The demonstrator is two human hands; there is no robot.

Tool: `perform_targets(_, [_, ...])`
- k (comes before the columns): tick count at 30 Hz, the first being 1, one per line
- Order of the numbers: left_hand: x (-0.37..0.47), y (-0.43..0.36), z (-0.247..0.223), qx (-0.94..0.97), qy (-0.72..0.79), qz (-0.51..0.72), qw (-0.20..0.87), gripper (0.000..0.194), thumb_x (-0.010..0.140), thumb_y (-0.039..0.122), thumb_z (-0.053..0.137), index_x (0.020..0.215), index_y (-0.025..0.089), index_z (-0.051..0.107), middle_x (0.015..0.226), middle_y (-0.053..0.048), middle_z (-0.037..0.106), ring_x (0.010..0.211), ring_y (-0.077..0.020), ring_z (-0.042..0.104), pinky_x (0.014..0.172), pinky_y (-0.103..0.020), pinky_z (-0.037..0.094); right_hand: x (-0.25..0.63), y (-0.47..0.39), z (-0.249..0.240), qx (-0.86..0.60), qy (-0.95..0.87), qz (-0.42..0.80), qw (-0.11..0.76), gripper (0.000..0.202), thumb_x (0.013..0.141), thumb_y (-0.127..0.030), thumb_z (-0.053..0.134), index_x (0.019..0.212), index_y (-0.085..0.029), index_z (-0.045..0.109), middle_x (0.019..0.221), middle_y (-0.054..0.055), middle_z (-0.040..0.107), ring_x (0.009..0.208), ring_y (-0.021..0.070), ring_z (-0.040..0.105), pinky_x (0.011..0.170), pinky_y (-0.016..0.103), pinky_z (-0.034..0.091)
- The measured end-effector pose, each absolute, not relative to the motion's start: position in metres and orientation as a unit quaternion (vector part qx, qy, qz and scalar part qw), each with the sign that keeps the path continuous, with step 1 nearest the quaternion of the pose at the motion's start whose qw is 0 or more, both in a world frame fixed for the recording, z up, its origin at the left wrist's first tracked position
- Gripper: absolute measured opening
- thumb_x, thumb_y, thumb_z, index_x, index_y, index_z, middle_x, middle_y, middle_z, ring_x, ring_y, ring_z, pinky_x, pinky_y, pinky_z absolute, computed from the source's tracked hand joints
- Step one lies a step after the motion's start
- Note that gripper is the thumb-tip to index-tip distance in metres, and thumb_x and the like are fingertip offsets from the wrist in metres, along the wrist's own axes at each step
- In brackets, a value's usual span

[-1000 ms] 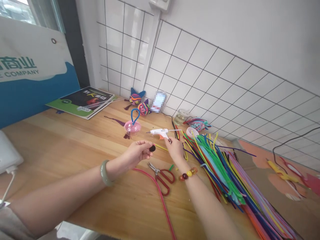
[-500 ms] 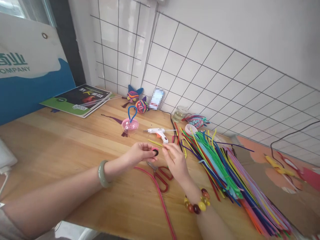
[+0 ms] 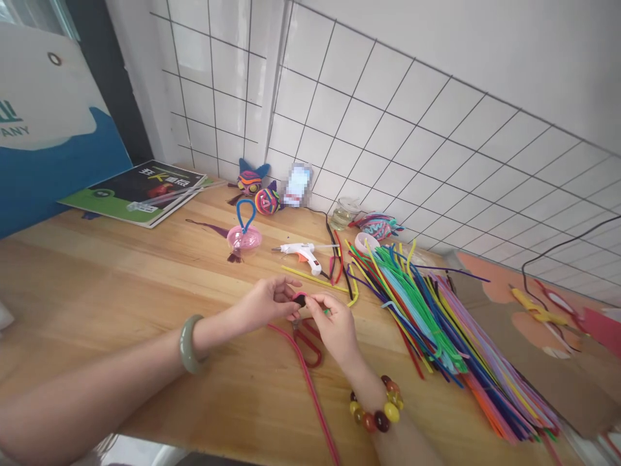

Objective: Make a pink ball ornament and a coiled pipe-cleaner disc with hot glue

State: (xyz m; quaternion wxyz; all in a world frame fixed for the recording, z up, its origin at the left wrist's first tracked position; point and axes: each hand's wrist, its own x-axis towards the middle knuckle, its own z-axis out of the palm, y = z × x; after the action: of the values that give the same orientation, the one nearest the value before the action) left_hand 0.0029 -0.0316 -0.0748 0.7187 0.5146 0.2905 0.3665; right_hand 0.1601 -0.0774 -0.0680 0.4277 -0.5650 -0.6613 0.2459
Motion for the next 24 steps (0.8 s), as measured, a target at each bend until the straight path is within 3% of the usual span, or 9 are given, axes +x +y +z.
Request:
perform_targets(9, [0.002,-0.034,-0.063,0.451,0.321,0.326,0.766,0.024,0.063,0.030,0.071,0.071,0.010,0.062,0.066,-0.005,0.066,0.053,-0.0127,0.062,0.053,-0.024,0.052,0.159,-0.079,-0.070,-0.561,-0.617,0.303,0.460,0.025,0.083,-0.033,0.049,0.077,-0.018,0.068,0.077,0.004,0.066,0.073,0.0176,0.060,0.069,0.028,0.046])
perform_targets(15, [0.002,-0.032,-0.067,0.428,0.314,0.330,0.780,0.022,0.063,0.028,0.072,0.072,0.010,0.064,0.069,-0.007,0.068,0.054,-0.0125,0.062,0.053,-0.023,0.052,0.153,-0.081,-0.069,-0.549,-0.617,0.322,0.462,0.024,0.083,-0.033,0.049,0.080,-0.020,0.069,0.078,0.005,0.067,0.073,0.0177,0.060,0.067,0.029,0.048])
perform_targets(24, [0.000,-0.032,-0.067,0.412,0.299,0.330,0.795,0.019,0.067,0.027,0.070,0.074,0.010,0.064,0.064,-0.007,0.068,0.055,-0.0114,0.062,0.056,-0.021,0.050,0.151,-0.080,-0.074,-0.532,-0.546,0.430,0.483,0.022,0.072,-0.033,0.062,0.087,-0.018,0.067,0.079,0.005,0.069,0.071,0.0185,0.063,0.068,0.031,0.050])
